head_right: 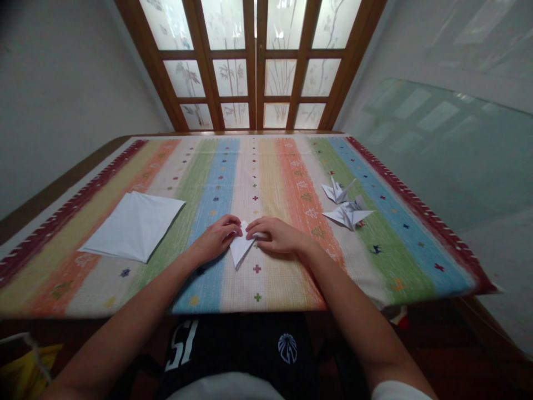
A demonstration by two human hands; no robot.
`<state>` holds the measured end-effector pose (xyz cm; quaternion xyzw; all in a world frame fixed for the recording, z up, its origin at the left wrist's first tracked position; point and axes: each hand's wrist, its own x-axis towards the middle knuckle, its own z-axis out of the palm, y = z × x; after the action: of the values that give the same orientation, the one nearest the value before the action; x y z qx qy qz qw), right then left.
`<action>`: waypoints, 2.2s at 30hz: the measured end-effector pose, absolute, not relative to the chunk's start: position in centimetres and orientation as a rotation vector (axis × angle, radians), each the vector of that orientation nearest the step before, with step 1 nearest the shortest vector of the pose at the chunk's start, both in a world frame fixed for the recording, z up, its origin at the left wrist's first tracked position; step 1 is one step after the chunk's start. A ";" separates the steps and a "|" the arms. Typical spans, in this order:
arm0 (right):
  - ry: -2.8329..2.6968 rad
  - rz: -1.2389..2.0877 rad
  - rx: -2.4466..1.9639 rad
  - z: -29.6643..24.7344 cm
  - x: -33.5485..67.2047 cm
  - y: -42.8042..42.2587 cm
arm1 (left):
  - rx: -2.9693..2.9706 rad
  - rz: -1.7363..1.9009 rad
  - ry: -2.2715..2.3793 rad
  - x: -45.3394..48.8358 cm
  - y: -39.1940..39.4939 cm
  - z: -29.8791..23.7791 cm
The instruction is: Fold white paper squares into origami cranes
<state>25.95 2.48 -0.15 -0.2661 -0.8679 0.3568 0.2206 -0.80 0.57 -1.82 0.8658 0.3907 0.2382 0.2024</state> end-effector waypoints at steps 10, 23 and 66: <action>-2.348 0.973 -0.864 -0.3 25.8 3.1 | 2.393 0.598 0.970 -1.8 0.2 -0.1; -2.240 0.920 -1.061 -0.5 25.2 2.7 | 2.205 0.690 1.137 -1.5 0.8 -0.6; -2.116 0.524 -0.566 -0.6 23.5 1.6 | 1.643 1.015 1.128 -0.3 0.2 0.0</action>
<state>23.51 1.60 -0.58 -0.2267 -0.8483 0.2099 0.4301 -0.26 0.24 0.04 0.6606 0.4535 0.4082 0.4373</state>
